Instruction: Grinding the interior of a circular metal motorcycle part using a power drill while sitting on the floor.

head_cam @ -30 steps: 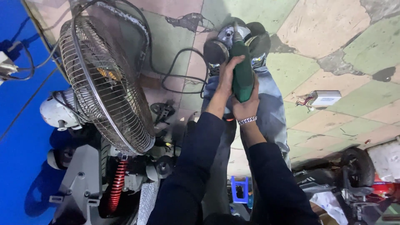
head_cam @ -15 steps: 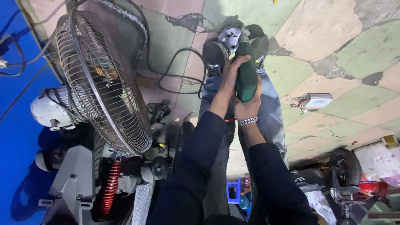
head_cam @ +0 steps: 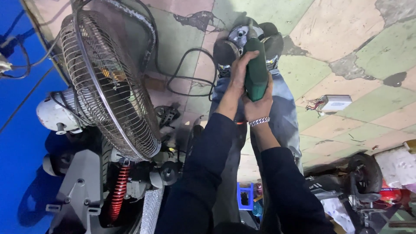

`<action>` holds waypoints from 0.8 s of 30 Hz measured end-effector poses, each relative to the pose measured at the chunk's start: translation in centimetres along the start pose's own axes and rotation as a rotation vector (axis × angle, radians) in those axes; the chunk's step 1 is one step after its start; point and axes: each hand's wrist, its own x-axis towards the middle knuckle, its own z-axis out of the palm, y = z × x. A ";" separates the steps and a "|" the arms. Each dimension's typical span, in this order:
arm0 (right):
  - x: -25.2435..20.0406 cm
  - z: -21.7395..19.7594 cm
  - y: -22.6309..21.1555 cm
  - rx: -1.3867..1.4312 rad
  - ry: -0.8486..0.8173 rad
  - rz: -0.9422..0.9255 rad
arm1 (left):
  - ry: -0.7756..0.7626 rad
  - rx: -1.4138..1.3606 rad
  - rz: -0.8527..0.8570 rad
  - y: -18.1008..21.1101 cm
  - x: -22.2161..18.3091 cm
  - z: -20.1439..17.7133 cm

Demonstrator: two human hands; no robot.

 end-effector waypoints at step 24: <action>-1.5 0.6 -1.6 -0.134 -0.121 -0.083 | 0.074 -0.209 -0.060 -0.9 1.4 -4.2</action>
